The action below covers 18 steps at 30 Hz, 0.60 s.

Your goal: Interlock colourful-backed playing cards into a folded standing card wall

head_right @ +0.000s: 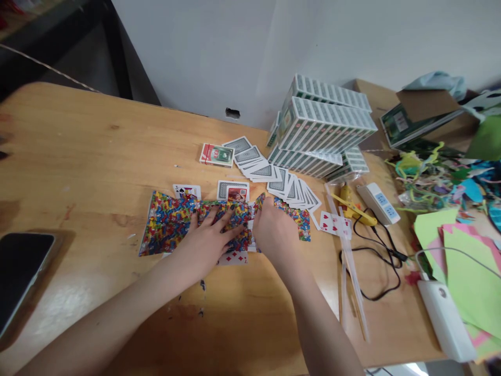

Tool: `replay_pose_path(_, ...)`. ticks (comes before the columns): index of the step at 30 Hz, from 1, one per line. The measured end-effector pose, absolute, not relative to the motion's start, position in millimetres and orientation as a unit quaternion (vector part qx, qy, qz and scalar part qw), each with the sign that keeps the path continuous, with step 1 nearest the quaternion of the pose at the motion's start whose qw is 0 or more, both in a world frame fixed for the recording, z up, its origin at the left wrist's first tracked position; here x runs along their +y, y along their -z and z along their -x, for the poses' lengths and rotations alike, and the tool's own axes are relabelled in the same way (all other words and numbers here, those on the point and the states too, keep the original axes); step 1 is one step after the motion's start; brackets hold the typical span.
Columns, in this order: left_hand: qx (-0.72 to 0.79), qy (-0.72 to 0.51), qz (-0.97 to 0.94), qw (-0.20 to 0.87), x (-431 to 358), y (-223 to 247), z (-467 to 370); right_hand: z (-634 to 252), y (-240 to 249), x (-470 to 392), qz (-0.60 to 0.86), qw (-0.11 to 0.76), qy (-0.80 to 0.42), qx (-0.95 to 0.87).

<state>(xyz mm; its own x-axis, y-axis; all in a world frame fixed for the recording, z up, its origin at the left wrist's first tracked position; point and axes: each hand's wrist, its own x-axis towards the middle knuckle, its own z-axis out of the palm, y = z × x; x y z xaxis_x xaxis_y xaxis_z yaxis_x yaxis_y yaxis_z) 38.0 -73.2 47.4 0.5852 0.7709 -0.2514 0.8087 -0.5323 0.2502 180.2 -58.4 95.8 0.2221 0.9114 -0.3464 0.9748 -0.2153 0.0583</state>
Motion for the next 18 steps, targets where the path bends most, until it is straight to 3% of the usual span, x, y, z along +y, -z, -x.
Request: replay_pose_path(18, 0.405, -0.012, -0.903, 0.144, -68, -39, -43, -187, -79, -59, -0.777, 0.034, 0.154, 0.609)
